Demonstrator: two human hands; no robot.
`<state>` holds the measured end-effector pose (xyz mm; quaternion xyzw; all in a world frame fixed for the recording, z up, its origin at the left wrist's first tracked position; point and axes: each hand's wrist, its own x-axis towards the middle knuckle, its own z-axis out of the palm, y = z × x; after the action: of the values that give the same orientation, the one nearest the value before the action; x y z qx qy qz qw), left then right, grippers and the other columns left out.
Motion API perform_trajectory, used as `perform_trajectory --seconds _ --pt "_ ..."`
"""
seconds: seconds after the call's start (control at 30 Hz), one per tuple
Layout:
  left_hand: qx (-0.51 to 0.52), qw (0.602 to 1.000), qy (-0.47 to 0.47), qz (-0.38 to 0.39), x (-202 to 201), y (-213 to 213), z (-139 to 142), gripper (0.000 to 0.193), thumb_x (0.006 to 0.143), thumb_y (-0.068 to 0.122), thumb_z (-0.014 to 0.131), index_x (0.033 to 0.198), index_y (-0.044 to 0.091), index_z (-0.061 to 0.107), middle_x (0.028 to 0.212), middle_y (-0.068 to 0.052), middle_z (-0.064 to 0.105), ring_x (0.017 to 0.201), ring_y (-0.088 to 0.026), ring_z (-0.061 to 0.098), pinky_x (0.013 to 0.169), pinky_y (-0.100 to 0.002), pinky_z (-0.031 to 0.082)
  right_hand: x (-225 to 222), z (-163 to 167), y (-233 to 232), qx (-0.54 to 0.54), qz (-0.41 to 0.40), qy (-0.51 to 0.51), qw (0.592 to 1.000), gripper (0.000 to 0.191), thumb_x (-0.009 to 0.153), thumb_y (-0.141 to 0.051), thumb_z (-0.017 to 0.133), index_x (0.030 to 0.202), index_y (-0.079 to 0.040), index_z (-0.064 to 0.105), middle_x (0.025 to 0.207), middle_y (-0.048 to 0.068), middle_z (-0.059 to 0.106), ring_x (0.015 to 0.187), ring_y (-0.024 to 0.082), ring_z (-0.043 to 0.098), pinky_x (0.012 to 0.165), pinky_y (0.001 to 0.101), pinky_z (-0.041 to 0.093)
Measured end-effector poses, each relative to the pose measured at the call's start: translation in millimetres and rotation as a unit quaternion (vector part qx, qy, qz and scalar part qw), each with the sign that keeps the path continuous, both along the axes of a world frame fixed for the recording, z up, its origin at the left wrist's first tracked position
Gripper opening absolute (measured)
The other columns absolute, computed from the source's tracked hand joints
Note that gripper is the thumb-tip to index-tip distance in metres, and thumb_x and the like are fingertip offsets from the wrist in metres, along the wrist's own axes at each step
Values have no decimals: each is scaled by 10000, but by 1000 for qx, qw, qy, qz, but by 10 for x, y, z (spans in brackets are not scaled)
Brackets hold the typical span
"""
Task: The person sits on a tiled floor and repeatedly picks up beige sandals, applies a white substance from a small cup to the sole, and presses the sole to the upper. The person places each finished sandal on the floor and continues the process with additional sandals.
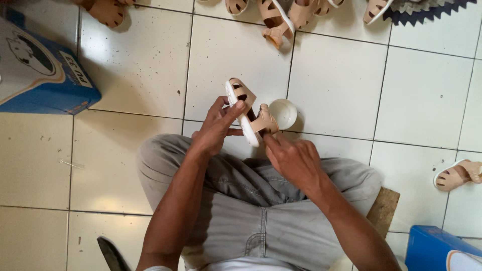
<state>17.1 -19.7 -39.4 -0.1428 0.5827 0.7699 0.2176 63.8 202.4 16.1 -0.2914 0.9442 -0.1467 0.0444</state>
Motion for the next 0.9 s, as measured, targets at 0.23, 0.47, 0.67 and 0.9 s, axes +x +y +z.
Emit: perform_trajectory --seconds 0.23,0.47,0.67,0.9 --pt "75 993 63 -58 98 79 68 829 797 522 774 1391 96 382 1304 -188 591 1259 -351 598 998 -507 578 -130 296 7 -210 -165 76 961 667 957 -195 772 1488 7 422 1046 168 707 936 257 701 816 371 585" --pt "280 959 -4 -55 146 29 15 511 1006 442 676 1204 -6 531 1284 -255 689 1240 -377 655 1023 -504 573 -105 390 -48 -230 -177 -70 954 693 872 -65 751 1484 -72 427 1029 101 721 944 227 727 857 396 602" --pt "-134 952 155 -228 146 167 100 357 886 173 687 1187 31 560 1141 -193 738 1072 -286 734 928 -421 596 133 361 -125 -177 -80 24 981 622 864 -14 717 1431 -90 471 1055 126 692 958 278 726 833 415 605" --pt "-317 926 114 -171 295 344 105 409 978 315 645 1254 16 597 978 -225 785 902 -294 783 828 -426 622 198 337 -160 -160 -121 24 979 660 869 4 710 1468 -58 438 1070 157 671 966 308 705 830 422 599"
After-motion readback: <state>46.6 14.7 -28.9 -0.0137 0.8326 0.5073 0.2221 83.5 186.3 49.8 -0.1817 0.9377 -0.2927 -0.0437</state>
